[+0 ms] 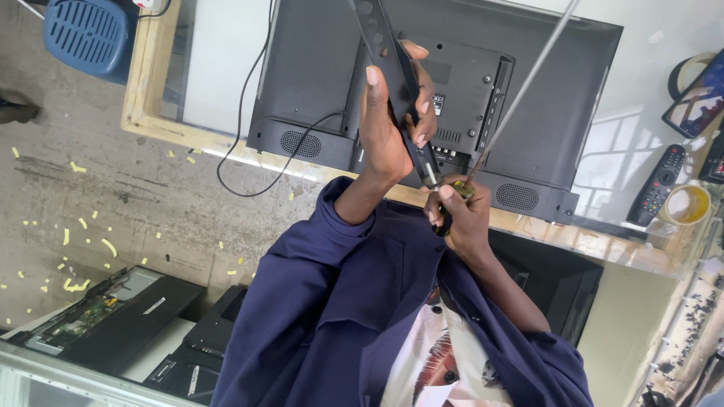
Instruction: The person assembles a metal TV stand bracket by inserting and tightening screws into the bracket arms using a screwdriver. The person holds the bracket and manipulates the screws to secure the components together.
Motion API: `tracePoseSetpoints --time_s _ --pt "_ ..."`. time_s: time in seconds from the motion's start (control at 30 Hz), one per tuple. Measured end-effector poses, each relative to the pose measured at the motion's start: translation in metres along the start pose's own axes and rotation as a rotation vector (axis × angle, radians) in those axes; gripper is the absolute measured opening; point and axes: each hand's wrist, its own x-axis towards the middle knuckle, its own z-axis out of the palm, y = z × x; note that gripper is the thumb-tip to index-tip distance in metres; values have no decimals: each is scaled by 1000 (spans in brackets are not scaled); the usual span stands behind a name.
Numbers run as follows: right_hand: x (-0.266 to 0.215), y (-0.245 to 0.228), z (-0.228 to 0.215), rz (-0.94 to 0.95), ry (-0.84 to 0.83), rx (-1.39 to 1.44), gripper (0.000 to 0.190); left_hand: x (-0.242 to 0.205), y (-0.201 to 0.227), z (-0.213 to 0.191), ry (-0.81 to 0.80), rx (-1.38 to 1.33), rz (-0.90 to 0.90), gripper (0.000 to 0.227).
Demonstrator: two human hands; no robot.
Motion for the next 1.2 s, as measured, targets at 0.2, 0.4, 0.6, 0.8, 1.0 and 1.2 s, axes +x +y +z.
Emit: tracePoseSetpoints --time_s 0.2,0.4,0.6,0.8,1.0,1.2 --pt "-1 0 5 -54 152 -82 20 -1 4 5 23 42 -5 50" --pt "-2 10 -2 0 39 -35 30 -2 1 1 -9 25 -11 50" --pt "-3 4 1 -89 60 5 18 -2 3 2 -24 40 1 49" --pt "-5 2 3 -73 81 -102 18 -2 4 4 -35 40 -15 48" --pt "-4 -1 0 8 2 80 33 -4 4 6 -39 71 0 48" --pt "-7 -6 6 -28 160 -149 19 -4 5 9 -46 88 -7 48"
